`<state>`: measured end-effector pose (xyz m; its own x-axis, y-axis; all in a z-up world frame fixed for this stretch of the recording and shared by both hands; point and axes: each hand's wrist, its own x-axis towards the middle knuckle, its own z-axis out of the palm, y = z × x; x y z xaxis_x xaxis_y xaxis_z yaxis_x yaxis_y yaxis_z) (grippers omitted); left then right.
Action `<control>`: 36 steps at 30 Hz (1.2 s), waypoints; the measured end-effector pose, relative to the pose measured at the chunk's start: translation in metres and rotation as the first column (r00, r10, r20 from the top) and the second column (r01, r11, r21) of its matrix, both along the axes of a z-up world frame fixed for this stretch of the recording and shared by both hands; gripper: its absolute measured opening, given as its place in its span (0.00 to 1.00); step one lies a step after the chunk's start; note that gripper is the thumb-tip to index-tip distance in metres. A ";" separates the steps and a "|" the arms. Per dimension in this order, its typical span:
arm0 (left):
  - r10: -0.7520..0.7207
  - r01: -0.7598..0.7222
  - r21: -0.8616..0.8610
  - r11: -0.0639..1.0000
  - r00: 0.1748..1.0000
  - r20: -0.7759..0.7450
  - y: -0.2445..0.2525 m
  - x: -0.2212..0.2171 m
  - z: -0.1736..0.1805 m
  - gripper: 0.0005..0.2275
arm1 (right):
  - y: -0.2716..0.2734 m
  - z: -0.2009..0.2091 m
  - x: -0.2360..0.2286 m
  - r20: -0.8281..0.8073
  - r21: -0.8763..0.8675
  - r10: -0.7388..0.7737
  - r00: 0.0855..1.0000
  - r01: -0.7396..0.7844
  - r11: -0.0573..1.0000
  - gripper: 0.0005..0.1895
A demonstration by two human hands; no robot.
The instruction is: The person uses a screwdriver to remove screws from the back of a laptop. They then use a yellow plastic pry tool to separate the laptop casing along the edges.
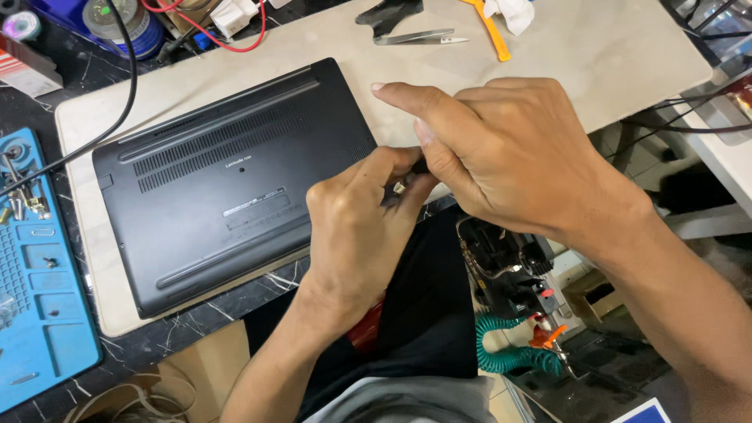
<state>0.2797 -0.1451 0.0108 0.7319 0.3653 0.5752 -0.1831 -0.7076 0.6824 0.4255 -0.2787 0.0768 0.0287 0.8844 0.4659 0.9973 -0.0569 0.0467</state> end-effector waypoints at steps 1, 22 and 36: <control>0.088 -0.095 0.082 0.992 0.993 0.080 -0.004 0.002 -0.005 0.11 | 0.001 0.000 -0.001 -0.019 -0.003 -0.006 1.000 0.005 1.000 0.20; 0.212 -0.237 0.120 0.964 0.959 0.188 -0.006 0.018 -0.019 0.19 | 0.004 0.001 -0.004 -0.067 0.011 0.033 0.997 -0.032 0.999 0.21; -0.090 0.094 -0.209 0.973 0.995 0.029 0.014 0.020 0.009 0.08 | 0.009 0.002 0.001 -0.120 0.093 0.127 0.985 -0.116 0.989 0.20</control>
<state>0.2993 -0.1307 0.0197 0.7574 0.4106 0.5076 -0.2558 -0.5287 0.8093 0.4269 -0.2694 0.0791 -0.0136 0.8420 0.5392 0.9947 0.0664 -0.0785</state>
